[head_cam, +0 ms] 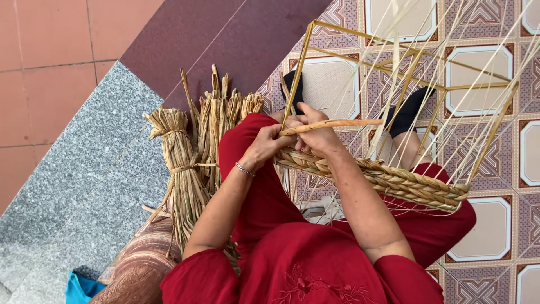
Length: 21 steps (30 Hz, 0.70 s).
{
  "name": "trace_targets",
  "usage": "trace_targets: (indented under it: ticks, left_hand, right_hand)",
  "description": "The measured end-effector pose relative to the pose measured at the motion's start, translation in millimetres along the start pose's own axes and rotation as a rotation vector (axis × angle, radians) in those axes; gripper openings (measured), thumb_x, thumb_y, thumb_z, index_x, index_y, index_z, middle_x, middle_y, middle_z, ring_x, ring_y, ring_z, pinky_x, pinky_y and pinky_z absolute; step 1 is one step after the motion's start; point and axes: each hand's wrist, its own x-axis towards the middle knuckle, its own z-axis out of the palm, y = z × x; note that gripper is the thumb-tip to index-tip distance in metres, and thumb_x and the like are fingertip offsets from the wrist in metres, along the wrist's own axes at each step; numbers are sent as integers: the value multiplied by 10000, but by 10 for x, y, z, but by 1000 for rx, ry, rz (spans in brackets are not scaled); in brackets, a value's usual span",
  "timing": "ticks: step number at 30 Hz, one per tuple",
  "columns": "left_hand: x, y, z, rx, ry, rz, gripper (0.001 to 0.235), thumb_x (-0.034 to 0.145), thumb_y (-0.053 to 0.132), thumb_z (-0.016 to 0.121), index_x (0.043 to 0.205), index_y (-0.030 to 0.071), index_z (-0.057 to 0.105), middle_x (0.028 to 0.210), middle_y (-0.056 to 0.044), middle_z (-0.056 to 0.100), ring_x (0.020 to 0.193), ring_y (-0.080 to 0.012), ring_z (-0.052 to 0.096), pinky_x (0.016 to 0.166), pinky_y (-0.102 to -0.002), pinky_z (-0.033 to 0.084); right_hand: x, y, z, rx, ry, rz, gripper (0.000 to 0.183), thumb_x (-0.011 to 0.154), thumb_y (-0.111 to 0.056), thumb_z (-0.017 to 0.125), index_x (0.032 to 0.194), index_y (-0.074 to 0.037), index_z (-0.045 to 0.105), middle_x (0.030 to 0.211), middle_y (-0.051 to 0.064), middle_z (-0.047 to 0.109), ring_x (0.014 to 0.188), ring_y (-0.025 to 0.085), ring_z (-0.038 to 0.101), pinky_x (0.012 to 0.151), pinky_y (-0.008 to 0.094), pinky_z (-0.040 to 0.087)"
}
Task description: The person sits on the floor and weaves dried plant fibers around a rectangular frame to form a basket. They repeatedly pull fibers from a bundle, thread them through the frame, and tighten the weave by hand.
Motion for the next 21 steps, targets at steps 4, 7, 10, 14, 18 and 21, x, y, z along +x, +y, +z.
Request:
trace_targets:
  ticks: [4,7,10,14,18,21]
  left_hand:
    - [-24,-89,-7,3,120,212,370,976,204,651,1286,4,612,933,-29,715,838,-91,656,736,-227,570]
    - [-93,-102,18,230,284,376,502,932,172,676,1391,26,532,931,-31,700,847,-102,687,752,-238,598]
    - [-140,-22,86,490,369,346,502,913,138,712,1386,67,560,921,-43,729,809,-156,674,744,-305,556]
    - [-145,88,47,788,450,430,485,877,132,770,1323,69,593,893,-76,700,785,-214,618,750,-387,521]
    - [-164,200,-11,815,458,543,440,845,112,754,1261,49,625,949,-135,656,834,-241,615,727,-370,556]
    - [-154,350,-40,690,254,614,320,927,94,704,1238,50,642,1000,-134,688,832,-235,682,755,-377,580]
  right_hand:
    - [20,297,-109,495,78,-232,521,915,-19,653,1413,70,530,1062,123,742,674,47,671,440,173,453]
    - [-94,500,-223,858,-78,-204,461,956,-16,649,1397,64,540,945,128,711,610,53,563,497,156,455]
    - [-238,594,-231,882,-236,-175,404,970,-56,636,1355,54,583,859,75,662,592,67,532,499,163,454]
    - [-495,547,31,521,-81,-230,278,1033,-115,573,1261,11,671,793,77,632,585,109,525,512,201,468]
    - [-855,475,80,-296,284,-1042,118,984,-16,643,1077,-62,698,1067,91,740,948,241,603,820,294,569]
    - [-952,528,82,-441,261,-1215,216,910,27,662,1108,-59,669,1129,101,708,1133,263,648,1042,412,542]
